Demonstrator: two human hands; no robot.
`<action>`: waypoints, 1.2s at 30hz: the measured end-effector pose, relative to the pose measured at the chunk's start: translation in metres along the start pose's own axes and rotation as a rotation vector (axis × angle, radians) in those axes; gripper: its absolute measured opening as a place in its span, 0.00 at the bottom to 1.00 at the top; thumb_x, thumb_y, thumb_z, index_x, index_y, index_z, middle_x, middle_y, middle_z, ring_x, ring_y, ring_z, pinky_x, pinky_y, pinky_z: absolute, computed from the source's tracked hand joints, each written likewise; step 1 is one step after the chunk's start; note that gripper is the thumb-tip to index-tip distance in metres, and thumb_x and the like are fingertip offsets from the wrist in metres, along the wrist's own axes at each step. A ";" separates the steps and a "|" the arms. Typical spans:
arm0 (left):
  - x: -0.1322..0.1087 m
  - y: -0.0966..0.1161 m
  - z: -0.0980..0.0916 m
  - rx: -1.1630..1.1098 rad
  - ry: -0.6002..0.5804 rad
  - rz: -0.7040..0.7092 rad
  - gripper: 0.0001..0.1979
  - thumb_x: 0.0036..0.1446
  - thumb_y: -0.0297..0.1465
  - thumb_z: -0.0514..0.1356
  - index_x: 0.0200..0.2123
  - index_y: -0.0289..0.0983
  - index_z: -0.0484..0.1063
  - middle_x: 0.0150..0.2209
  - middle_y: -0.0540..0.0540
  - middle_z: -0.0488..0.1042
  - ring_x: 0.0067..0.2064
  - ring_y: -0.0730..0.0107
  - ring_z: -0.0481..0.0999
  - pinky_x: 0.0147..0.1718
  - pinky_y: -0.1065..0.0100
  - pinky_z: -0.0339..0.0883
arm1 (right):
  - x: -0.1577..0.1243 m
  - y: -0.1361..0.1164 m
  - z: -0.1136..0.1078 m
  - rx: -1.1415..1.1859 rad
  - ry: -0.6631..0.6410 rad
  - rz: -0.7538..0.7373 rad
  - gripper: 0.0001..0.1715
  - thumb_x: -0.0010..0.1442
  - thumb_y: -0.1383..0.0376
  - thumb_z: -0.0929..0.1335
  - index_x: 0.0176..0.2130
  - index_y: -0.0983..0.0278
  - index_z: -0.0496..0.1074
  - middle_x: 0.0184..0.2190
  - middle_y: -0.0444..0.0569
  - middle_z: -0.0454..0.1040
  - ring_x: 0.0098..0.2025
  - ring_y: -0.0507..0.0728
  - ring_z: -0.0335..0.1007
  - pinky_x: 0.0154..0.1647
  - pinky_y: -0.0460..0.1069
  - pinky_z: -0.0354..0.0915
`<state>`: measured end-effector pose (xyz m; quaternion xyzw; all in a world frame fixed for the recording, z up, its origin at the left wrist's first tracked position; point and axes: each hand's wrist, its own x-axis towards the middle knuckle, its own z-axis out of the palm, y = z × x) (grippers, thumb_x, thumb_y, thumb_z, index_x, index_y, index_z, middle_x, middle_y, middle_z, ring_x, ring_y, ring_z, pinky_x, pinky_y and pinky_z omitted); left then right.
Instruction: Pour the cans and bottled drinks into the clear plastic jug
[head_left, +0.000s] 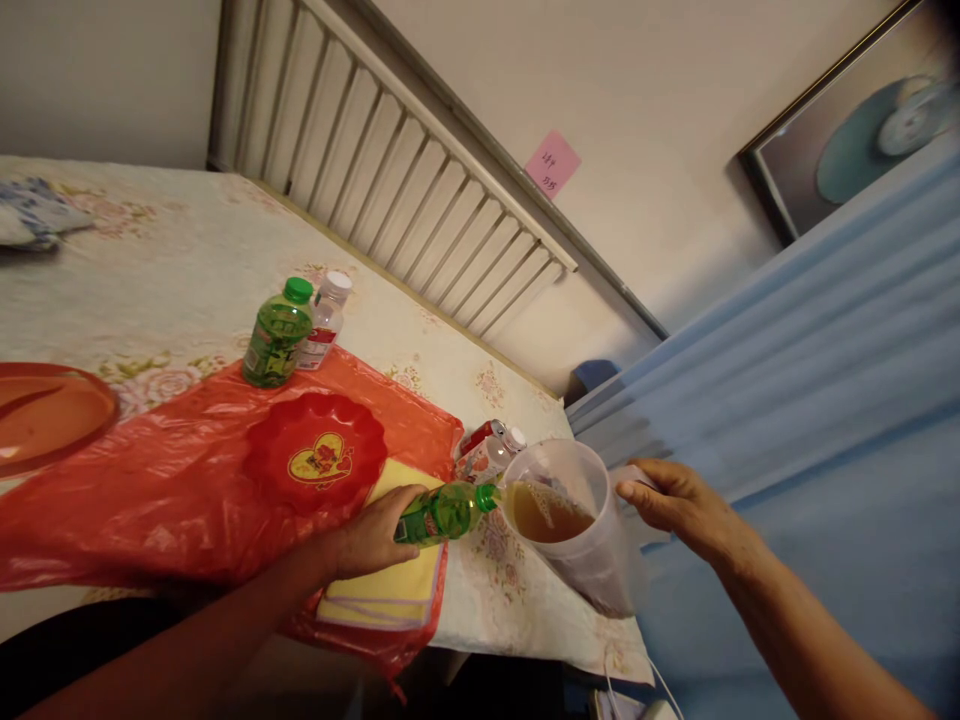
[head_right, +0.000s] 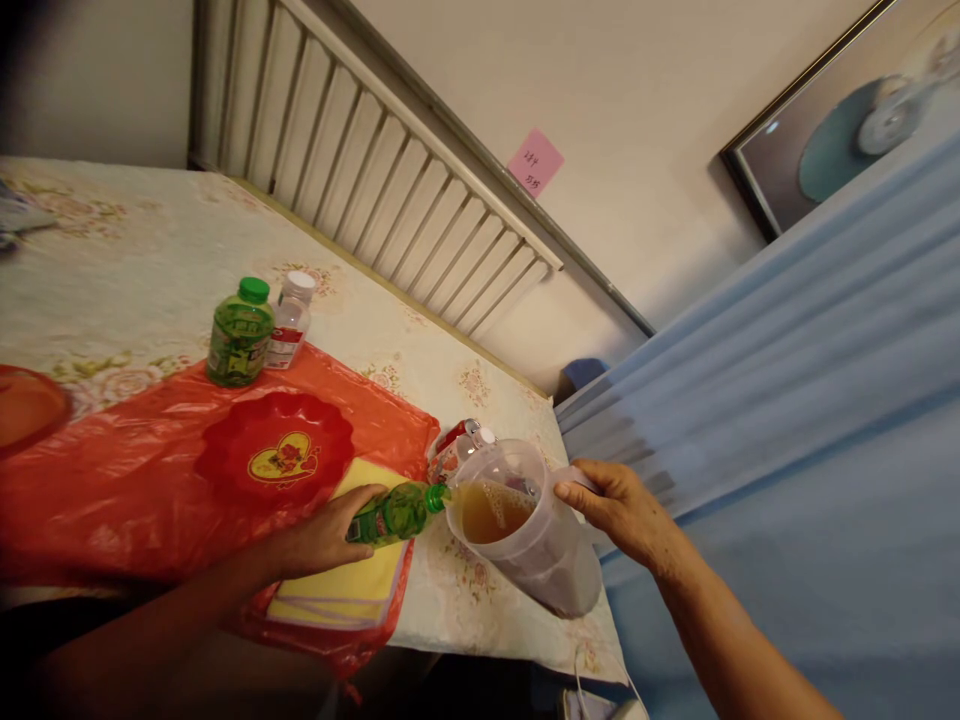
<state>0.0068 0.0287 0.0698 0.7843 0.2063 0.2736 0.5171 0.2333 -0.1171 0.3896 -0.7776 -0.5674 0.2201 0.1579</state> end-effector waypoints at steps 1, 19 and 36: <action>0.000 0.000 0.000 0.002 0.000 0.001 0.37 0.44 0.29 0.63 0.60 0.40 0.60 0.59 0.41 0.67 0.60 0.51 0.67 0.59 0.56 0.61 | 0.000 0.000 0.000 -0.002 0.000 -0.002 0.30 0.53 0.41 0.68 0.25 0.65 0.68 0.18 0.38 0.49 0.21 0.47 0.44 0.20 0.44 0.44; -0.001 0.007 -0.002 -0.046 0.044 -0.021 0.35 0.42 0.29 0.64 0.57 0.42 0.64 0.57 0.44 0.70 0.58 0.51 0.69 0.57 0.54 0.63 | 0.000 0.000 -0.002 -0.037 -0.009 -0.001 0.30 0.53 0.41 0.67 0.25 0.64 0.66 0.20 0.39 0.50 0.22 0.48 0.43 0.21 0.45 0.44; -0.003 0.016 -0.006 -0.063 0.040 -0.045 0.33 0.41 0.29 0.65 0.55 0.42 0.66 0.56 0.43 0.71 0.57 0.49 0.70 0.56 0.54 0.64 | -0.001 -0.001 -0.003 -0.054 -0.010 -0.007 0.31 0.53 0.39 0.67 0.25 0.65 0.67 0.19 0.39 0.50 0.22 0.48 0.44 0.21 0.45 0.45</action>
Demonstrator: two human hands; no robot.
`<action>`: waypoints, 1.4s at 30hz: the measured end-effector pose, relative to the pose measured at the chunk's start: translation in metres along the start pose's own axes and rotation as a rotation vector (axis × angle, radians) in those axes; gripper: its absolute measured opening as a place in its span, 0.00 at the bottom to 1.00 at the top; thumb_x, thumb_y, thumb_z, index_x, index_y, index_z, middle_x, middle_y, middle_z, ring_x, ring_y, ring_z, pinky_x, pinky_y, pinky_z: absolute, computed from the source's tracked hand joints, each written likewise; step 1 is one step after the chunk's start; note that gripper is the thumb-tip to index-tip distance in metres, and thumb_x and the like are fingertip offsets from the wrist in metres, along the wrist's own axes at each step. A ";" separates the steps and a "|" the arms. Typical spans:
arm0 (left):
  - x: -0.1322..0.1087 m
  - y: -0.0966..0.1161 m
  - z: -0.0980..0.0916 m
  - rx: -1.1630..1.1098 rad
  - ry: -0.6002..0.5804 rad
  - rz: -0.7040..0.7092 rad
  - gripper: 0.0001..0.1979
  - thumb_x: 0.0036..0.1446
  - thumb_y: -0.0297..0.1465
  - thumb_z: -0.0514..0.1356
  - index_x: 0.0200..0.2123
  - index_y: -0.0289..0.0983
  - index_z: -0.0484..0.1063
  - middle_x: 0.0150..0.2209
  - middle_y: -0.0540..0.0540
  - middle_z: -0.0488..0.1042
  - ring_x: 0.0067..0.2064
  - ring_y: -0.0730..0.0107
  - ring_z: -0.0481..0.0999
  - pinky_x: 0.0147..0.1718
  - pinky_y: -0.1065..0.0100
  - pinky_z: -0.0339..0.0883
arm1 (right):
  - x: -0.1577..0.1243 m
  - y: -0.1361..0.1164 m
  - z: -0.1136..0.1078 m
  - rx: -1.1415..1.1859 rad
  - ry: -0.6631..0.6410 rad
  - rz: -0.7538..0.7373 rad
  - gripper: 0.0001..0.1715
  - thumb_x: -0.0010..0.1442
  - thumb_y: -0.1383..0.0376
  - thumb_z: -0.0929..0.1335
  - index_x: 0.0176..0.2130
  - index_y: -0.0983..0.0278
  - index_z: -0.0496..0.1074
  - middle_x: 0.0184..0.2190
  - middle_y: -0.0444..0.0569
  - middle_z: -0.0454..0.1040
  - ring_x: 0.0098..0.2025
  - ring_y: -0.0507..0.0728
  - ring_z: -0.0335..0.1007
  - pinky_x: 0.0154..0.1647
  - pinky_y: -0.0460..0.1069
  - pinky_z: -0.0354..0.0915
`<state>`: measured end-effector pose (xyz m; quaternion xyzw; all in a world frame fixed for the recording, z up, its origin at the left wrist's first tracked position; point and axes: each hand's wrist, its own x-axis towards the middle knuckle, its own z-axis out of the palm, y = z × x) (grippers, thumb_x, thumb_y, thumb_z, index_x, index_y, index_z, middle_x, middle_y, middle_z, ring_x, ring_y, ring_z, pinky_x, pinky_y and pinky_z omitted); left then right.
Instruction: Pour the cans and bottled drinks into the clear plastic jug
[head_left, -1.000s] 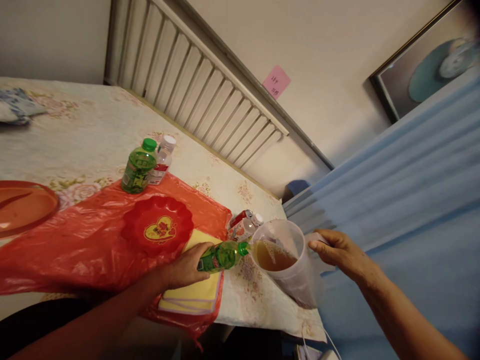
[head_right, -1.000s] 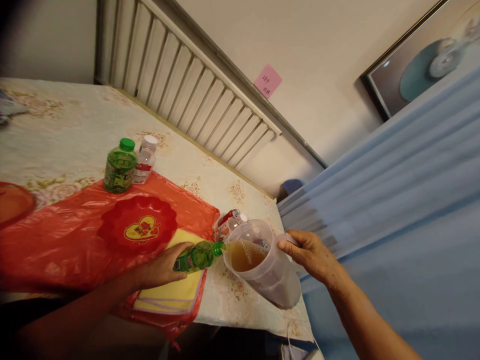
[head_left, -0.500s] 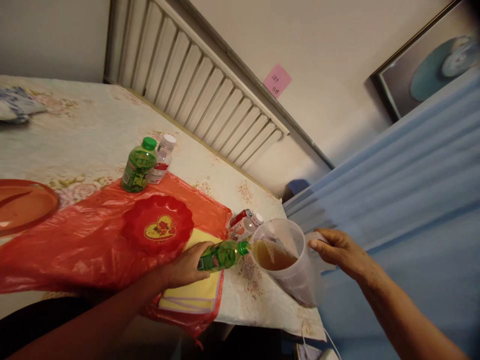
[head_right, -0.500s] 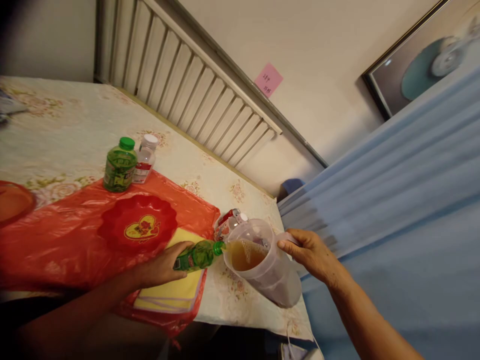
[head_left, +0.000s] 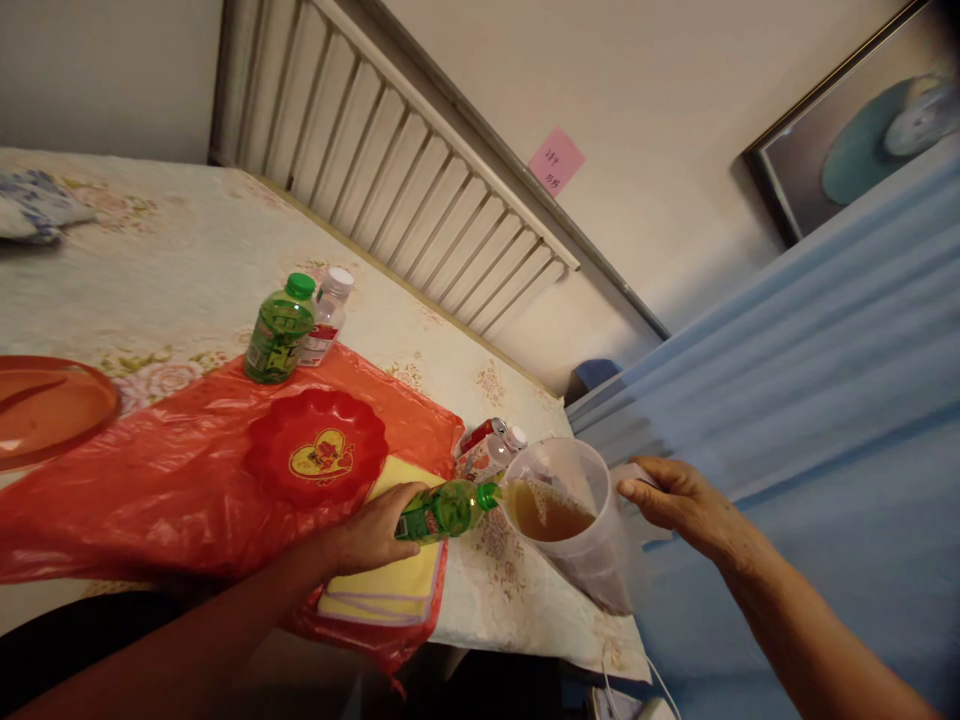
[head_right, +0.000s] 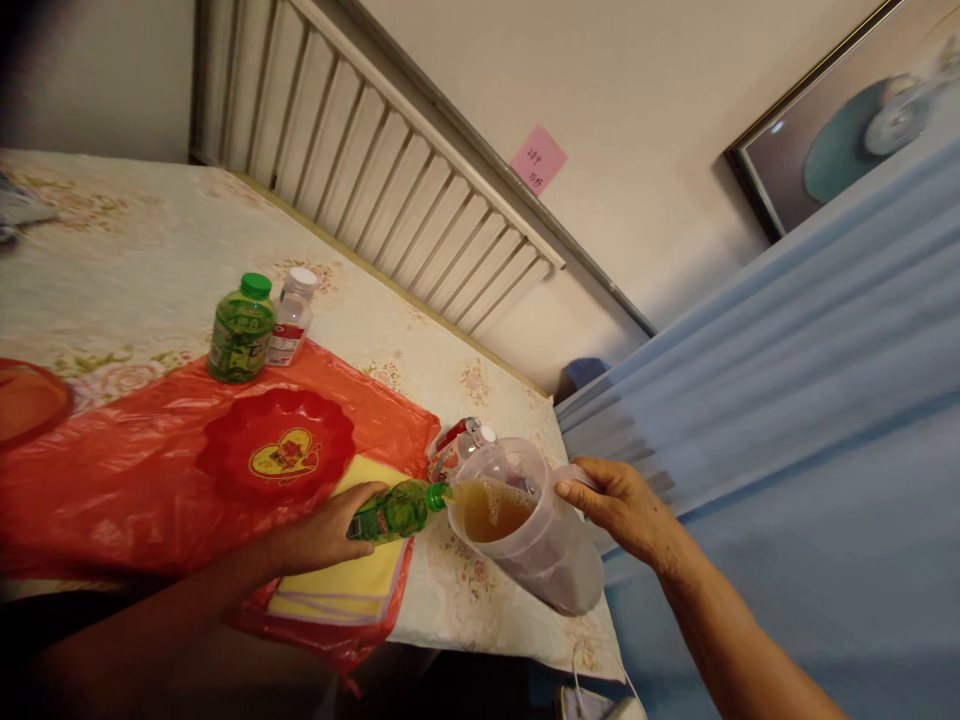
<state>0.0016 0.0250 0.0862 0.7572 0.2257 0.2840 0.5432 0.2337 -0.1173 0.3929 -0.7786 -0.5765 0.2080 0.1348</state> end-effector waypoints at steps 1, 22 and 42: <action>0.000 -0.001 0.000 0.006 -0.006 0.002 0.34 0.41 0.29 0.65 0.55 0.42 0.65 0.56 0.43 0.71 0.57 0.49 0.70 0.57 0.54 0.64 | 0.000 0.000 0.000 0.001 0.000 0.001 0.31 0.53 0.40 0.67 0.24 0.64 0.67 0.19 0.39 0.50 0.22 0.48 0.44 0.21 0.45 0.45; 0.002 -0.013 0.005 0.024 -0.029 0.027 0.35 0.43 0.30 0.64 0.58 0.41 0.62 0.58 0.42 0.69 0.59 0.51 0.67 0.59 0.54 0.61 | 0.002 0.002 -0.001 -0.009 -0.016 -0.011 0.28 0.55 0.42 0.67 0.25 0.64 0.67 0.19 0.39 0.50 0.22 0.48 0.44 0.19 0.44 0.44; 0.001 -0.007 0.003 0.044 -0.041 0.030 0.35 0.43 0.29 0.63 0.58 0.40 0.61 0.58 0.41 0.68 0.60 0.52 0.67 0.60 0.55 0.60 | 0.002 0.000 -0.002 -0.014 -0.030 -0.026 0.28 0.56 0.42 0.67 0.26 0.64 0.68 0.19 0.39 0.50 0.22 0.48 0.44 0.20 0.44 0.44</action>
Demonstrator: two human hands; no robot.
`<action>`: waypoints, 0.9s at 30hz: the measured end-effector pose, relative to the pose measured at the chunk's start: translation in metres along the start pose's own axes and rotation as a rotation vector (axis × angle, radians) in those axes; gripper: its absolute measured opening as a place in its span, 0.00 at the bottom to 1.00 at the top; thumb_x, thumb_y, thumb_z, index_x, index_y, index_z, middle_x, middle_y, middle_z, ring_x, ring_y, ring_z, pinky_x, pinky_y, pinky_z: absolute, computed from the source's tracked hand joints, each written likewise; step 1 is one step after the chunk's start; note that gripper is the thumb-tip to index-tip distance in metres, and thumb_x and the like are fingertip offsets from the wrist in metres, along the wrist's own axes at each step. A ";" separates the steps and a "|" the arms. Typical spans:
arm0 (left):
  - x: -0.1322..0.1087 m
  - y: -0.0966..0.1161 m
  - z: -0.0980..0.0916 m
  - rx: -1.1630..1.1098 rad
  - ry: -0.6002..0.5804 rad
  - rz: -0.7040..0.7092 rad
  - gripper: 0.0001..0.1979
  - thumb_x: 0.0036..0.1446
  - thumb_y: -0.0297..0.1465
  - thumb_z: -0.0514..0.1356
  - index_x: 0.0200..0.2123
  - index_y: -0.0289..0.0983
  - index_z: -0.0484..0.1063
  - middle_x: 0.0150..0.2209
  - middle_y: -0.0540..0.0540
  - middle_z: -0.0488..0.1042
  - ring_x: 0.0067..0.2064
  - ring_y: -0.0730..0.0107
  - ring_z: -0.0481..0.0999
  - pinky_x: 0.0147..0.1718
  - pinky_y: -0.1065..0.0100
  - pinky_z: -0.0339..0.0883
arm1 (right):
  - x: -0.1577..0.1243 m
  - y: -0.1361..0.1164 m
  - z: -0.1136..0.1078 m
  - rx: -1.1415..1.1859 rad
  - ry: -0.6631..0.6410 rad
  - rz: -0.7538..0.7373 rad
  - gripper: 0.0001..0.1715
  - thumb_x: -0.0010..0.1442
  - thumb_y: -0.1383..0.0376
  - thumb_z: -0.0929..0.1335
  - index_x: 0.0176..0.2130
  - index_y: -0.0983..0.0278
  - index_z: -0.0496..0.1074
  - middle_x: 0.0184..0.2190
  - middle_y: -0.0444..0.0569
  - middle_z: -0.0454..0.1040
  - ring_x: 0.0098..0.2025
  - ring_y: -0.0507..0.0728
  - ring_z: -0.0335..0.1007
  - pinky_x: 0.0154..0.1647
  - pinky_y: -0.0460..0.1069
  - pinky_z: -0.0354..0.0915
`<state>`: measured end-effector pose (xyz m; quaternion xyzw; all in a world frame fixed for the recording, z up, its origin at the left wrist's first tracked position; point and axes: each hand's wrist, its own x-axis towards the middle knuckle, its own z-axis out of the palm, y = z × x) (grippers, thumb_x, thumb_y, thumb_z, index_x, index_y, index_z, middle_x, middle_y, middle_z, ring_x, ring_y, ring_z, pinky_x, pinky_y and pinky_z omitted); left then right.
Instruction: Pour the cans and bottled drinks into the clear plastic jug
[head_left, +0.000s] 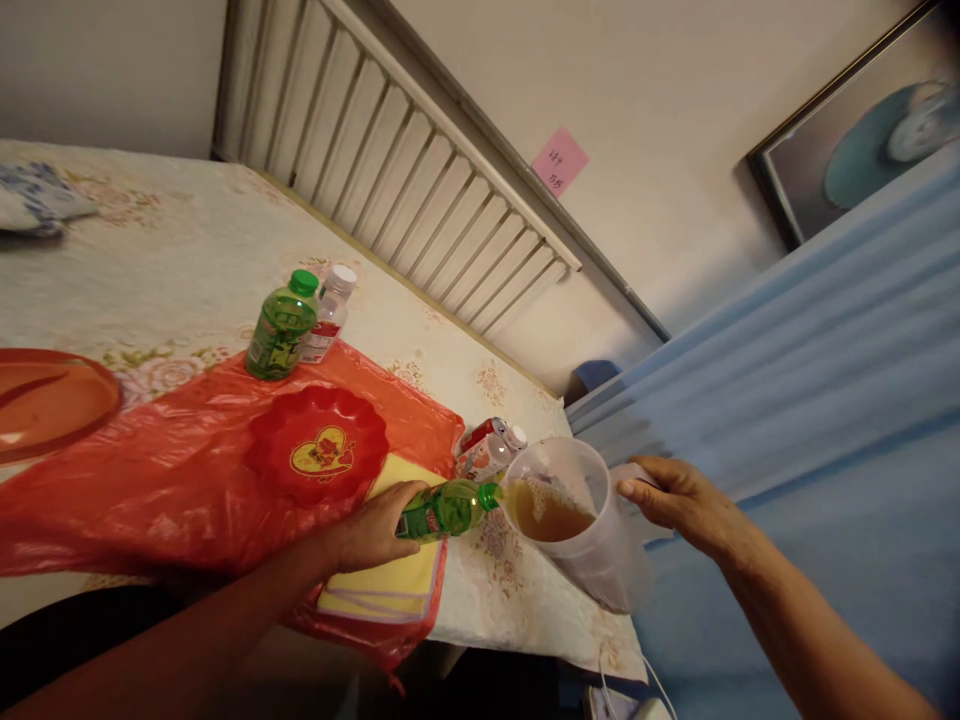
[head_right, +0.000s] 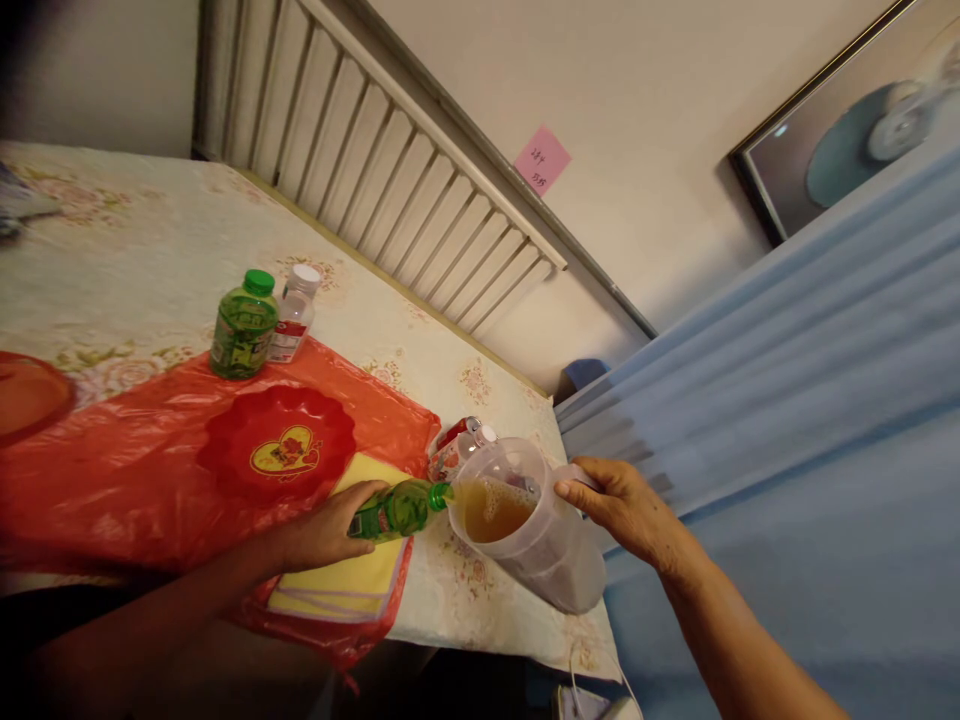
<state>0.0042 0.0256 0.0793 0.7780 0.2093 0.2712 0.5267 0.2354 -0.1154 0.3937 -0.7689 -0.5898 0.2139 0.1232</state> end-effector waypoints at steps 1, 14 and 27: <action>0.000 -0.001 0.000 -0.010 0.007 0.003 0.35 0.43 0.29 0.63 0.57 0.40 0.62 0.58 0.41 0.68 0.60 0.52 0.67 0.59 0.54 0.60 | 0.000 0.000 0.000 -0.003 -0.002 0.002 0.28 0.56 0.42 0.67 0.26 0.64 0.68 0.19 0.39 0.50 0.22 0.48 0.44 0.20 0.44 0.44; 0.001 -0.007 0.002 -0.028 0.038 0.010 0.35 0.42 0.29 0.64 0.57 0.41 0.63 0.57 0.42 0.70 0.58 0.50 0.69 0.58 0.54 0.63 | -0.004 0.031 0.013 0.163 0.063 0.048 0.29 0.54 0.42 0.68 0.23 0.63 0.62 0.18 0.38 0.50 0.21 0.48 0.44 0.22 0.45 0.44; -0.003 0.011 -0.003 -0.065 0.035 -0.012 0.31 0.43 0.27 0.61 0.55 0.39 0.62 0.52 0.44 0.72 0.52 0.56 0.72 0.52 0.59 0.67 | -0.007 0.066 0.056 0.728 0.289 0.063 0.32 0.57 0.42 0.66 0.18 0.61 0.55 0.15 0.38 0.50 0.20 0.50 0.45 0.24 0.48 0.51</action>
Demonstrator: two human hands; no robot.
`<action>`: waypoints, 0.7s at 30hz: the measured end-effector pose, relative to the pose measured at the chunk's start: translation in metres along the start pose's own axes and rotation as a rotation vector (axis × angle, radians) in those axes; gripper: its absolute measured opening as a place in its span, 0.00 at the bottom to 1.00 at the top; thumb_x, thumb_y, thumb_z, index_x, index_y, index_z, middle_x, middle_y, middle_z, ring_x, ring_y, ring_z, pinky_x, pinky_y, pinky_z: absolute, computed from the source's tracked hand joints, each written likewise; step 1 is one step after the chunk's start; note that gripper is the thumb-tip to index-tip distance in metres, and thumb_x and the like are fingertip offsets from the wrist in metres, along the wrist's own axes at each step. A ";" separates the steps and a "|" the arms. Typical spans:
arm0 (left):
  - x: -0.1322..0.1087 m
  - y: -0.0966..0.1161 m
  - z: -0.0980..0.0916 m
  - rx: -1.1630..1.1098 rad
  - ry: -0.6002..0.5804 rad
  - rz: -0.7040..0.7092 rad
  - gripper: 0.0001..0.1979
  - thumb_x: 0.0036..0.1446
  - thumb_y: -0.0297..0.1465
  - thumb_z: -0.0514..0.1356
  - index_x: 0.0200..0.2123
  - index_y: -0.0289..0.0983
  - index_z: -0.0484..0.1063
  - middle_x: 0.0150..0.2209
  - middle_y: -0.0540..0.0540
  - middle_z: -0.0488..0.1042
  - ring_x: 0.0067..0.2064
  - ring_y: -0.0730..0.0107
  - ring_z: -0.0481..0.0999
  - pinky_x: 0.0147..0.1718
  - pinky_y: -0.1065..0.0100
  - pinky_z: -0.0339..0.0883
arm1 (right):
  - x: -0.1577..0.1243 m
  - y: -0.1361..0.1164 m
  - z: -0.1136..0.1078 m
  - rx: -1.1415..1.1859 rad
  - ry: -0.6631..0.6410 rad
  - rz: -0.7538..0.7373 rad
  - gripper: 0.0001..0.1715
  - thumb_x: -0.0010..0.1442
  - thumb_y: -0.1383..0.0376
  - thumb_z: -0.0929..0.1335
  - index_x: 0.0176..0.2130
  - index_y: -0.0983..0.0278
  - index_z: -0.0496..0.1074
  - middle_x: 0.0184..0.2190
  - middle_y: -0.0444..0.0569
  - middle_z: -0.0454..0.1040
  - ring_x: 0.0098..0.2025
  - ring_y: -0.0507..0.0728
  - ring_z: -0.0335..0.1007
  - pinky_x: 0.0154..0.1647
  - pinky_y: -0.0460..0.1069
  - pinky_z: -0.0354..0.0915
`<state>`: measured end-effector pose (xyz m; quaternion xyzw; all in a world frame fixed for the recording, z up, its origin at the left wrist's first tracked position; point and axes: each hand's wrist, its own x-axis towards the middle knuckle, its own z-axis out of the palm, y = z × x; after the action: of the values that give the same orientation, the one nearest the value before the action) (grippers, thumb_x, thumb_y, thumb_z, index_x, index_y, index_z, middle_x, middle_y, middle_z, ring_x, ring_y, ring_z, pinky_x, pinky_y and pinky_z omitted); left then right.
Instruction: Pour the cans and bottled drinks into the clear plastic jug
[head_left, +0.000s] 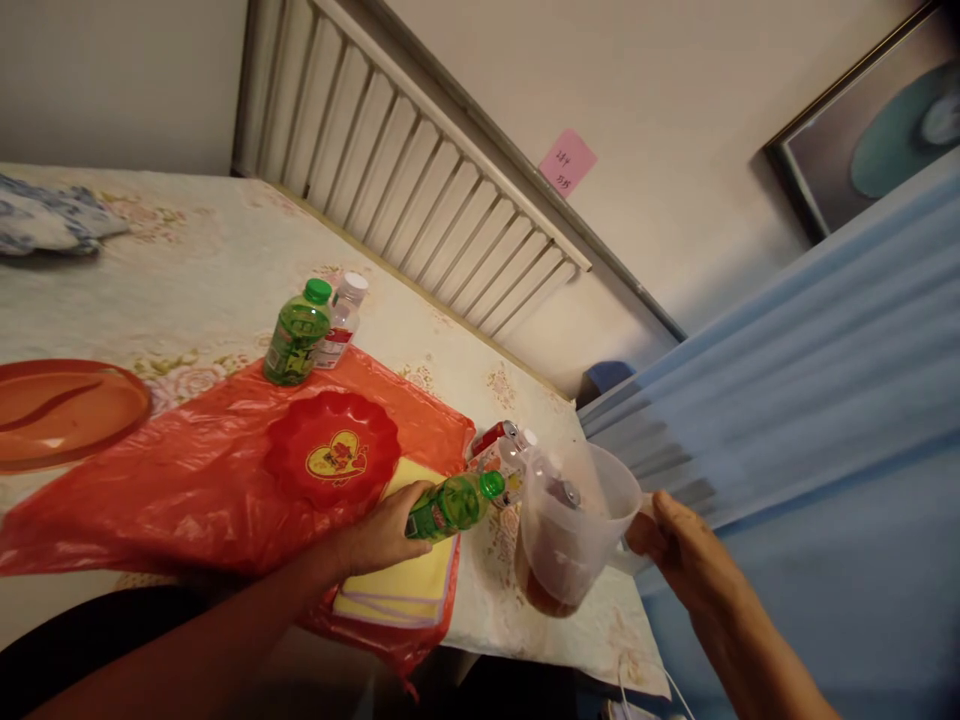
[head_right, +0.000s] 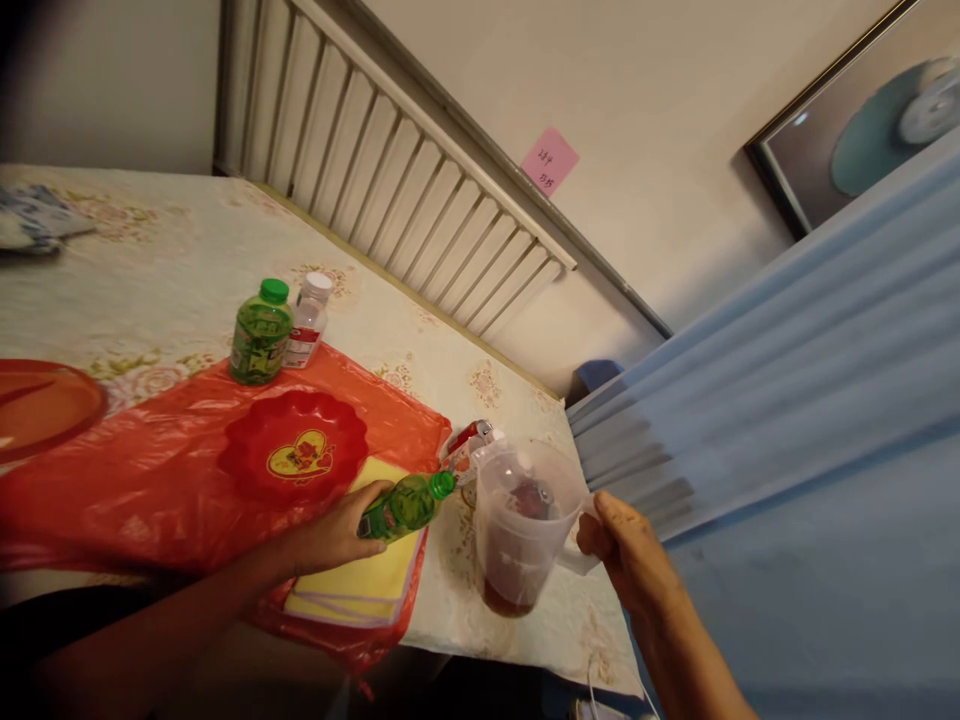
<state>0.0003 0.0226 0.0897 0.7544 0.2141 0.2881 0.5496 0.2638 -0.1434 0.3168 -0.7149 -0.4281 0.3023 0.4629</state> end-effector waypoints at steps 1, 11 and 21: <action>-0.001 0.001 0.000 -0.005 -0.004 -0.001 0.32 0.43 0.27 0.61 0.55 0.39 0.62 0.52 0.44 0.72 0.52 0.56 0.72 0.52 0.59 0.66 | 0.002 -0.001 0.003 0.053 0.023 0.007 0.32 0.57 0.43 0.67 0.17 0.61 0.55 0.15 0.38 0.49 0.20 0.49 0.45 0.24 0.48 0.51; -0.017 0.002 -0.007 -0.046 -0.001 -0.048 0.34 0.42 0.27 0.62 0.56 0.40 0.61 0.52 0.45 0.72 0.53 0.55 0.71 0.52 0.58 0.66 | 0.045 -0.011 0.065 0.461 0.113 -0.062 0.23 0.53 0.57 0.70 0.18 0.61 0.56 0.14 0.35 0.47 0.17 0.47 0.41 0.20 0.45 0.54; -0.034 0.012 -0.011 -0.073 -0.076 -0.097 0.35 0.40 0.26 0.62 0.56 0.39 0.61 0.51 0.44 0.71 0.51 0.56 0.72 0.50 0.59 0.68 | 0.095 -0.002 0.137 0.572 0.063 -0.188 0.24 0.51 0.56 0.70 0.18 0.60 0.54 0.13 0.33 0.47 0.16 0.47 0.41 0.22 0.46 0.57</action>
<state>-0.0325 0.0050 0.0971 0.7329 0.2184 0.2399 0.5980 0.1924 -0.0031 0.2617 -0.5220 -0.3752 0.3440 0.6844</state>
